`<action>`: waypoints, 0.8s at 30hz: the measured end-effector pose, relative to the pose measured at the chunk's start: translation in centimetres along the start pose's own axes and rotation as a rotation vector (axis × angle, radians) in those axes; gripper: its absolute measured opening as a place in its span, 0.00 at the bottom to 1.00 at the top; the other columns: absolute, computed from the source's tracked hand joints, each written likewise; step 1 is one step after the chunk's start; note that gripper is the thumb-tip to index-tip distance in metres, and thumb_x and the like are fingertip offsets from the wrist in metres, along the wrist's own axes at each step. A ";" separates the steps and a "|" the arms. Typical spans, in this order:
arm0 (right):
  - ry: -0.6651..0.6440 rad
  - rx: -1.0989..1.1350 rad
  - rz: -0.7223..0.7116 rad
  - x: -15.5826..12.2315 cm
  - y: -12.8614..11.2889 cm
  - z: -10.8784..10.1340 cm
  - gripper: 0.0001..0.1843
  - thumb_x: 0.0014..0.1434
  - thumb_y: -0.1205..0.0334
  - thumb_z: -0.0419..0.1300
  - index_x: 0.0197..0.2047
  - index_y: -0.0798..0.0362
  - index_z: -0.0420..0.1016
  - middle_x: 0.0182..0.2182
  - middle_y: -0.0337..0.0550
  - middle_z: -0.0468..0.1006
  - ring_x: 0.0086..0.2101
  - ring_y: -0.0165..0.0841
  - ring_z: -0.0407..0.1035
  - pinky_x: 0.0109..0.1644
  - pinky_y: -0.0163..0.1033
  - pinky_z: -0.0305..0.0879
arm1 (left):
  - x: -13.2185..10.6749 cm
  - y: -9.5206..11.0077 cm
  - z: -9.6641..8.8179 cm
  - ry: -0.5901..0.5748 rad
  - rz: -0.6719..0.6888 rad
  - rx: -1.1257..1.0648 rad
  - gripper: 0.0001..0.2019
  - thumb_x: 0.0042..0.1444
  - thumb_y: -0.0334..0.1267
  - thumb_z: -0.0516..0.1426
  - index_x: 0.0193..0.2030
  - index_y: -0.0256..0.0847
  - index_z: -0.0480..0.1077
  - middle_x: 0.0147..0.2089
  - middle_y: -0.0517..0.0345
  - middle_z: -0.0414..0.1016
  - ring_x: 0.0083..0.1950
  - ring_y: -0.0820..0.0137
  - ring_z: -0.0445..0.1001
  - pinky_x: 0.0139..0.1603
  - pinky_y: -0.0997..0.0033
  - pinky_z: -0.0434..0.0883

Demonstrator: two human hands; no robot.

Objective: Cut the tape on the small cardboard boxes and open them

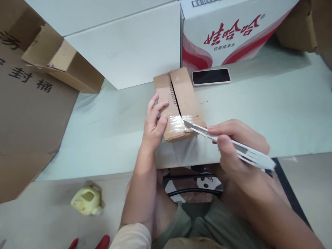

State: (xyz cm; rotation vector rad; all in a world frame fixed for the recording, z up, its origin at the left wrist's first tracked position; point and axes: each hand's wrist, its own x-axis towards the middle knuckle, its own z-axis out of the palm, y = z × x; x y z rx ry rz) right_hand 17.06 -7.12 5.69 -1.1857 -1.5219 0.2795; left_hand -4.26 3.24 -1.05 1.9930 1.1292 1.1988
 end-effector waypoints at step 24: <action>-0.024 0.171 0.104 -0.7 0.0 -0.1 0.12 0.65 0.62 0.59 0.32 0.49 0.81 0.27 0.41 0.82 0.27 0.34 0.76 0.29 0.41 0.69 | 0.2 -0.1 -0.3 -0.012 0.000 -0.020 0.24 0.68 0.60 0.51 0.60 0.47 0.71 0.76 0.43 0.58 0.79 0.50 0.53 0.76 0.44 0.57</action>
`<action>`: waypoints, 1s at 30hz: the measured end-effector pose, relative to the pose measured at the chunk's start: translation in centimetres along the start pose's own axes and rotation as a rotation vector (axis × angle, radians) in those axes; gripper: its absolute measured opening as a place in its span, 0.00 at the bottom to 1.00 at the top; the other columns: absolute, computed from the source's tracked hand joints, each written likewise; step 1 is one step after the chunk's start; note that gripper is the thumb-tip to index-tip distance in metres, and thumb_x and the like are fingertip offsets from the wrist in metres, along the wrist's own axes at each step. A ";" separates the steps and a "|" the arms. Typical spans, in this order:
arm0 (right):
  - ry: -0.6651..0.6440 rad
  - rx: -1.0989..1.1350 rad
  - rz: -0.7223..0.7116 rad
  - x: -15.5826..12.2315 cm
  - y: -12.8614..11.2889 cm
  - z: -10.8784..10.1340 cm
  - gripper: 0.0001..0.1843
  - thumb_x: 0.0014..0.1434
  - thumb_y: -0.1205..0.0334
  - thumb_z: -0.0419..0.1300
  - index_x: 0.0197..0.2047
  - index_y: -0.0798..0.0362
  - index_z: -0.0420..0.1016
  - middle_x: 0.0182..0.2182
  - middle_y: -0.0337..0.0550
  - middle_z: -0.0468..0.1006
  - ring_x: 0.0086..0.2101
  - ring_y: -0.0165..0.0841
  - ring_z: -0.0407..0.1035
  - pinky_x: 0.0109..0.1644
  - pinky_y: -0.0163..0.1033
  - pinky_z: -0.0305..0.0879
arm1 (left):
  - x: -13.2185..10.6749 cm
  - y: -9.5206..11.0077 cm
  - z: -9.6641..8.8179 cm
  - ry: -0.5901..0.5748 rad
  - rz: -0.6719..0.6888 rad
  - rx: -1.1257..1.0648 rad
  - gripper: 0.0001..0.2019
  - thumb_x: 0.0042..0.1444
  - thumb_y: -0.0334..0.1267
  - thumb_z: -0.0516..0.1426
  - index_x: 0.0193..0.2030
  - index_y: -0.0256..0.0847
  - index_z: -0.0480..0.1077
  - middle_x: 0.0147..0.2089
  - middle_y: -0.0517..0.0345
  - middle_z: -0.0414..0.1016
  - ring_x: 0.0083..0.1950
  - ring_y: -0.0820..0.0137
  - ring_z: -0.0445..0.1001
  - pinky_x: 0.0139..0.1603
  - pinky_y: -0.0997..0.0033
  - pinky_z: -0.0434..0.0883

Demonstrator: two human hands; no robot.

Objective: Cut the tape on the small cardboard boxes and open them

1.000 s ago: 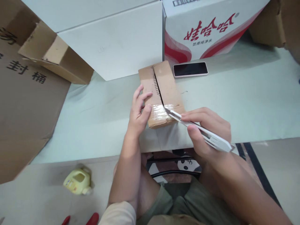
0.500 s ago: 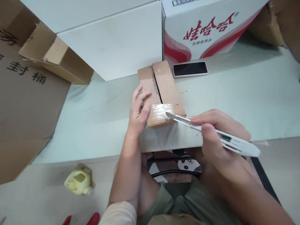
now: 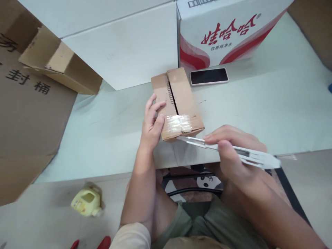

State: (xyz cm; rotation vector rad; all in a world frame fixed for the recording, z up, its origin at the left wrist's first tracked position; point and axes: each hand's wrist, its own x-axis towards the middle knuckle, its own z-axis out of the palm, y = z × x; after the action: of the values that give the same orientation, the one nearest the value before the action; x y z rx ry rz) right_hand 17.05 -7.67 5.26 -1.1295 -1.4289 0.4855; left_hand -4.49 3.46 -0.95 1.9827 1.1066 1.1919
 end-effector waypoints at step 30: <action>-0.021 -0.251 0.200 1.0 9.2 -1.1 0.22 0.62 0.45 0.60 0.54 0.48 0.74 0.56 0.53 0.78 0.59 0.47 0.71 0.65 0.60 0.66 | -0.4 -1.0 -3.6 0.691 -0.493 -0.324 0.19 0.56 0.56 0.64 0.45 0.46 0.70 0.50 0.53 0.81 0.58 0.56 0.80 0.58 0.50 0.80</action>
State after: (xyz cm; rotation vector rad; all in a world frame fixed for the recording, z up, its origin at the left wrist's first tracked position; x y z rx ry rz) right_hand 21.43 -3.13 -1.59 -1.4818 -1.4295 0.4676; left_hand -8.23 3.81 -0.32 0.9739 1.4931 1.6783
